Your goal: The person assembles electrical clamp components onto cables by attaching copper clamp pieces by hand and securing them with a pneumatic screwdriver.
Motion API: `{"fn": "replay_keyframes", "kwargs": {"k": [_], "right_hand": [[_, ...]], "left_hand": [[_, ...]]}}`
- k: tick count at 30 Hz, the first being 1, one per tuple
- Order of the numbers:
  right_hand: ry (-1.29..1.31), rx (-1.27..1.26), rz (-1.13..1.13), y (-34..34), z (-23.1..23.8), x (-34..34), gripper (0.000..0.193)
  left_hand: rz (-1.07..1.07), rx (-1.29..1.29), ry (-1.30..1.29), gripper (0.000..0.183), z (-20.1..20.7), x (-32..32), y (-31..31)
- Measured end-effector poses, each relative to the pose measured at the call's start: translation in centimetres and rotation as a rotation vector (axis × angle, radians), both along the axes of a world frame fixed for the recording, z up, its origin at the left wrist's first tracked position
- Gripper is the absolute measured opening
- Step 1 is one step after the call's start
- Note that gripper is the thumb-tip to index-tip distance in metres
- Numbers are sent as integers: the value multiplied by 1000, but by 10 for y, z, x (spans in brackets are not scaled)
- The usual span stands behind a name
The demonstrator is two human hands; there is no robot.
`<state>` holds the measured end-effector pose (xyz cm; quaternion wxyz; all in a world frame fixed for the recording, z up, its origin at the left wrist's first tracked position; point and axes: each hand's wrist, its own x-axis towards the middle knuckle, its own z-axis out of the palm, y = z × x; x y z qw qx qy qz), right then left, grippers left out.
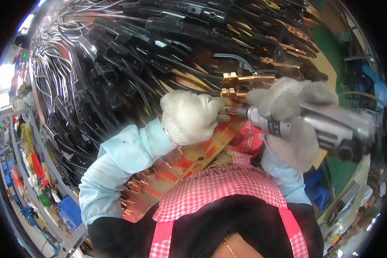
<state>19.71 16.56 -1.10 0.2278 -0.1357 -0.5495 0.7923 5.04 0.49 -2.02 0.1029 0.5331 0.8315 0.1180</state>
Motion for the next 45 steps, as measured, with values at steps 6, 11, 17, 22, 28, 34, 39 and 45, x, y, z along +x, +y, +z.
{"fn": "replay_keyframes", "kwargs": {"k": [6,11,17,22,28,34,39,45], "right_hand": [[-172,808,31,2,28,2,42],[-1,632,151,-6,17,-14,44],[193,413,255,-6,6,-30,46],[391,243,300,1,2,-32,48],[224,187,-3,18,5,-23,34],[-135,-206,-436,60,28,3,28],[-651,0,-600,136,-70,74,29],[-1103,464,-596,180,-187,163,61]], "left_hand": [[-2,42,-22,20,-2,1,-3],[8,48,-29,18,-4,1,-3],[-8,52,-52,18,-4,-3,-4],[-23,61,-20,21,-2,-1,1],[-20,117,31,27,-6,0,-2],[-34,91,-60,31,3,1,-3],[-116,653,82,41,17,-6,14],[-160,732,41,44,7,-22,73]]}}
